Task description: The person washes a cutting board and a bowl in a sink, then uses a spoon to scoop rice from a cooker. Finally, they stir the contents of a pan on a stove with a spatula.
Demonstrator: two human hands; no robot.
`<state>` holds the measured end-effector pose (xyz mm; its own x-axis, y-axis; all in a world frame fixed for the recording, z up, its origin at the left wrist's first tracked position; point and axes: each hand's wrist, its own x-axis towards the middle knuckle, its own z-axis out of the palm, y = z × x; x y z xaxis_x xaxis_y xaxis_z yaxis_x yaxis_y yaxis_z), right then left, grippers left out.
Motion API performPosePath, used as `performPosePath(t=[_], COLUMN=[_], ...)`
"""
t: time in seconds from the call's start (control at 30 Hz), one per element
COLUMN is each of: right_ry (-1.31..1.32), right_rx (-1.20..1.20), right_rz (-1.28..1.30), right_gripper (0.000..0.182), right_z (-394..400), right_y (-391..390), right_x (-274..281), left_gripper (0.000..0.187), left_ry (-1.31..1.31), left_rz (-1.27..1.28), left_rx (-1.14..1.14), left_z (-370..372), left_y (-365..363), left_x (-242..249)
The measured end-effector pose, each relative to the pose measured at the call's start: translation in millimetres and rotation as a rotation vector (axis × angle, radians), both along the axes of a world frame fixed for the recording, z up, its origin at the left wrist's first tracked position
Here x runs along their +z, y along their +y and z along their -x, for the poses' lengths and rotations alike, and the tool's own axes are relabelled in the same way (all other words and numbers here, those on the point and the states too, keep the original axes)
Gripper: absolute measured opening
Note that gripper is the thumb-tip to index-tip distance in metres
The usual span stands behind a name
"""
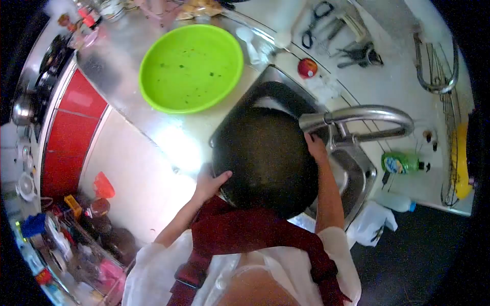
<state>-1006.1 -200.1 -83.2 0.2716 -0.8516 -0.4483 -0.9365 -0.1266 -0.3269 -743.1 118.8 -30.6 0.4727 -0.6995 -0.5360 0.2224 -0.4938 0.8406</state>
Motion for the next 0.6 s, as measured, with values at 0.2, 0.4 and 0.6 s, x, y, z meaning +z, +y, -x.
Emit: performPosePath(t=[0.2,0.4,0.6], right_ry=[0.000,-0.142,-0.153], right_rx=[-0.109,-0.103,-0.109], right_rz=[0.034,0.094,0.015], right_gripper=[0.087,0.086,0.086], right_z=[2.2,-16.7,-48.3], right_y=[34.0,61.0,101.1], right_x=[24.7,44.0,48.6], left_gripper=[0.065,0.070,0.068], left_ry=[-0.072,-0.177,-0.114], left_rz=[0.062,0.013,0.028], left_rx=[-0.014,-0.045,0.016], left_z=[-1.4,-17.7,-35.0], left_y=[30.9,59.3,107.0], left_x=[22.2,56.1,59.9])
